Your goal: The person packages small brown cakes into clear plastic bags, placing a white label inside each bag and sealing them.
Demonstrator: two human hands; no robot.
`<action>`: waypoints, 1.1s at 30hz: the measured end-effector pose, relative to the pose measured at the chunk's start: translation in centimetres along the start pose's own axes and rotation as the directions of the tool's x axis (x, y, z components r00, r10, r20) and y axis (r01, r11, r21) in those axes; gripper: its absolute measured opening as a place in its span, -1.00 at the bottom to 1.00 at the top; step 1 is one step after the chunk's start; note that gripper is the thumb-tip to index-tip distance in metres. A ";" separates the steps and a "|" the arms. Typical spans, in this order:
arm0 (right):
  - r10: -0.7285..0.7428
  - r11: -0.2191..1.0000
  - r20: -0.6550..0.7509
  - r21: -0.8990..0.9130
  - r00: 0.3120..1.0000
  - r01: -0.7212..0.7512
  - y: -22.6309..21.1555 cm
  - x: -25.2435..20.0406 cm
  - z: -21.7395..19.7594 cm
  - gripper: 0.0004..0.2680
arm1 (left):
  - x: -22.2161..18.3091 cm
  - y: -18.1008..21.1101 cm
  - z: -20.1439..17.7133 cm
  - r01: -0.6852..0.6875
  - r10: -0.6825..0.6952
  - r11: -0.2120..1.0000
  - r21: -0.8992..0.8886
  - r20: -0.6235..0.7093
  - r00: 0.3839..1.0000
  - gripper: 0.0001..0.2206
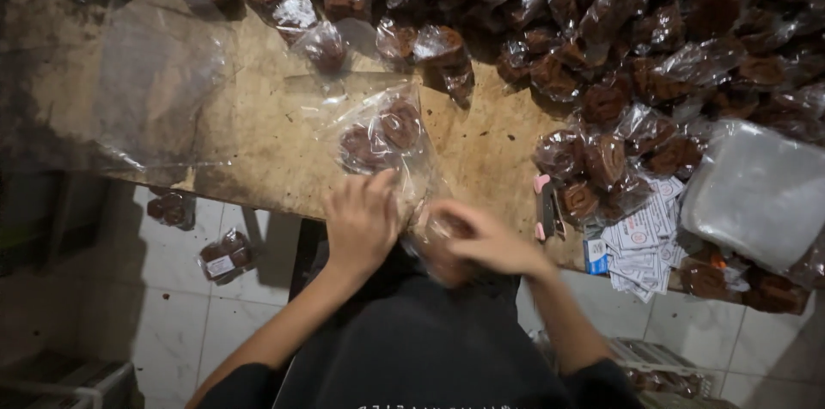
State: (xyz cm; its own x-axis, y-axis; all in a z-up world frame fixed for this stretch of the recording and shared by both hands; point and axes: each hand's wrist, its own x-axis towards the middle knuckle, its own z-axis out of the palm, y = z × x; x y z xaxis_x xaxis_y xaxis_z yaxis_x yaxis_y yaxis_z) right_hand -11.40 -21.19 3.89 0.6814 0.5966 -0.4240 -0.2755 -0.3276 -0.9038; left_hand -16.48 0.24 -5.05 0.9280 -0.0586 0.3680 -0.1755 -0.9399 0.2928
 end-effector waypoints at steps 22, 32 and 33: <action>-0.578 0.638 -0.271 -0.738 0.770 0.219 4.9 3.9 5.0 -0.57 | 1.9 2.8 -5.0 0.510 -0.336 0.857 -0.077 0.667 0.665 -0.59; -0.442 0.529 -0.133 -0.837 0.887 0.138 3.4 8.1 4.5 -0.57 | -0.6 4.4 -3.8 0.094 -0.014 0.992 -0.086 0.659 0.752 -0.77; -0.175 0.620 -0.140 -0.785 0.974 -0.002 1.4 8.8 4.6 -0.53 | -1.6 5.6 -4.2 -0.188 0.217 0.976 -0.111 0.582 0.784 -0.88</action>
State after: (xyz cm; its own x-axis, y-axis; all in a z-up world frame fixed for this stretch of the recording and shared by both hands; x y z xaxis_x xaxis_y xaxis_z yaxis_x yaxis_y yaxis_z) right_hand -8.92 -13.02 -1.35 0.8074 0.5360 -0.2467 0.3602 -0.7789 -0.5134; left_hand -20.33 -3.50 -0.35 0.8806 -0.4456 -0.1612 -0.3821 -0.8689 0.3147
